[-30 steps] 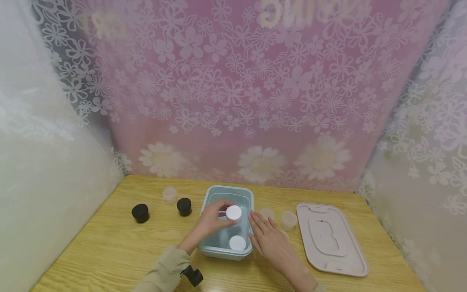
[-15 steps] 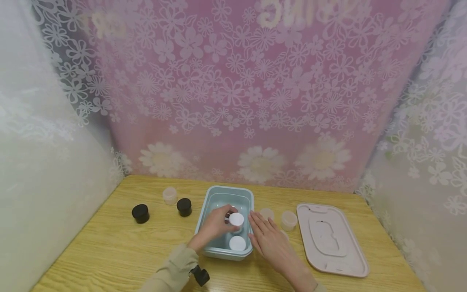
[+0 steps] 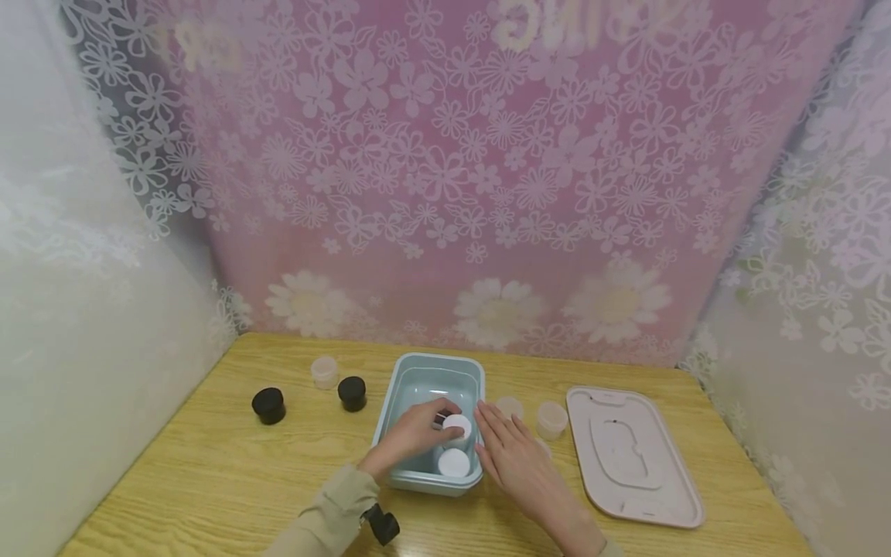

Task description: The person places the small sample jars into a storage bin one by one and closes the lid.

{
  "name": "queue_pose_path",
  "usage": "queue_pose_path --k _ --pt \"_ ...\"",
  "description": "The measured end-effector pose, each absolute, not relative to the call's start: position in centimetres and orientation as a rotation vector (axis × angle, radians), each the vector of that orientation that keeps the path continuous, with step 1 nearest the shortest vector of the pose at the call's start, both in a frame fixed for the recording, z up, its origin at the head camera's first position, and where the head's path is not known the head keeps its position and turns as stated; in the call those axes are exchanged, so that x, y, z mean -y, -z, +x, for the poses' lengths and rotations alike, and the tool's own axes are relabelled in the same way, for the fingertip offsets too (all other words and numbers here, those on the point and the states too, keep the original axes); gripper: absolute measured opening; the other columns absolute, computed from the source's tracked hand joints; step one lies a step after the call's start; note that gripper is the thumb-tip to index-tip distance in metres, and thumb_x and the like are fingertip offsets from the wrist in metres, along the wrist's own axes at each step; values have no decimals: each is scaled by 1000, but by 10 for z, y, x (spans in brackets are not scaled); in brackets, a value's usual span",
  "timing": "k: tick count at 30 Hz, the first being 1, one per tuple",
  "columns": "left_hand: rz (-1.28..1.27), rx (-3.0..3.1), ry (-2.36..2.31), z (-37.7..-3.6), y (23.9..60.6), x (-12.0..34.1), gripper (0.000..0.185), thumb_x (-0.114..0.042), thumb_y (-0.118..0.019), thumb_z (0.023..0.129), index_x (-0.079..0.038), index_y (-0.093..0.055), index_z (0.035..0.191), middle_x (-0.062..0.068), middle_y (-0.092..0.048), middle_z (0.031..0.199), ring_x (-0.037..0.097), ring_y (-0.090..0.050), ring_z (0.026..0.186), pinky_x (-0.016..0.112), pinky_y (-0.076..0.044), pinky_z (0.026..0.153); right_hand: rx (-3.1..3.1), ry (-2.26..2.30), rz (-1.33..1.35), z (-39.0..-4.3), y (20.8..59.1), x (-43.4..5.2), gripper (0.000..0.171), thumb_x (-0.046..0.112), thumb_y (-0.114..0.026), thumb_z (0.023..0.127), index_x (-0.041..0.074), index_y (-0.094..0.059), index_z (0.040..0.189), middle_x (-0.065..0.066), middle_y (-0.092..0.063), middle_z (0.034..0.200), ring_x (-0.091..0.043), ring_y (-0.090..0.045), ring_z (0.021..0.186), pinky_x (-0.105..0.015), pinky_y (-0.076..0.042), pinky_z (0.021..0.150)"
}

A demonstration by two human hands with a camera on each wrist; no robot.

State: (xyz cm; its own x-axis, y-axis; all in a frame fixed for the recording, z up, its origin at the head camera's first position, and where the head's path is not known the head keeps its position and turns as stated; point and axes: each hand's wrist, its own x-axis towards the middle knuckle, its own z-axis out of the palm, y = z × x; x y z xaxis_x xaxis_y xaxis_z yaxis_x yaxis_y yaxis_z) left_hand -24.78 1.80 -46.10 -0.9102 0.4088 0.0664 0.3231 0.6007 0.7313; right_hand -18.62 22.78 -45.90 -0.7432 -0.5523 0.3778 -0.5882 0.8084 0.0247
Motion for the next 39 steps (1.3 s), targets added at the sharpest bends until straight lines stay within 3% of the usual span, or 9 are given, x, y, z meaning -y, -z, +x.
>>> queue_pose_path --k 5,16,26,33,39 --pt "654 -2685 -1219 -248 461 -18 21 -23 -67 100 -8 -71 115 7 -73 111 26 -70 103 38 -59 84 2598 -129 868 -186 459 -228 57 25 -65 100 -2 -49 148 -16 -48 153 -32 -48 140 -55 -45 109" --pt "659 -2730 -1449 -251 458 -15 21 -18 -62 103 -6 -71 118 7 -73 112 26 -70 105 36 -59 86 2576 -129 883 -187 461 -228 57 26 -65 100 -2 -50 148 -15 -49 152 -32 -49 139 -55 -46 108" --pt "693 -2652 -1813 -256 439 3 20 -21 -57 106 -16 -71 118 0 -73 113 17 -70 104 31 -59 89 2635 -142 851 -186 459 -228 57 27 -61 103 -1 -47 150 -14 -46 155 -31 -46 142 -55 -43 111" --pt "672 -2529 -2012 -260 434 20 24 -18 -57 106 -5 -71 119 12 -73 114 33 -70 104 37 -61 87 2628 -155 848 -186 458 -228 56 26 -63 101 -1 -49 148 -15 -48 154 -31 -47 141 -55 -43 111" --pt "568 -2508 -2089 -262 432 38 26 -22 -58 105 -5 -70 120 17 -72 115 28 -71 103 40 -60 90 2628 -165 850 -186 459 -227 57 26 -62 102 -2 -48 149 -15 -48 154 -31 -46 141 -55 -43 111"
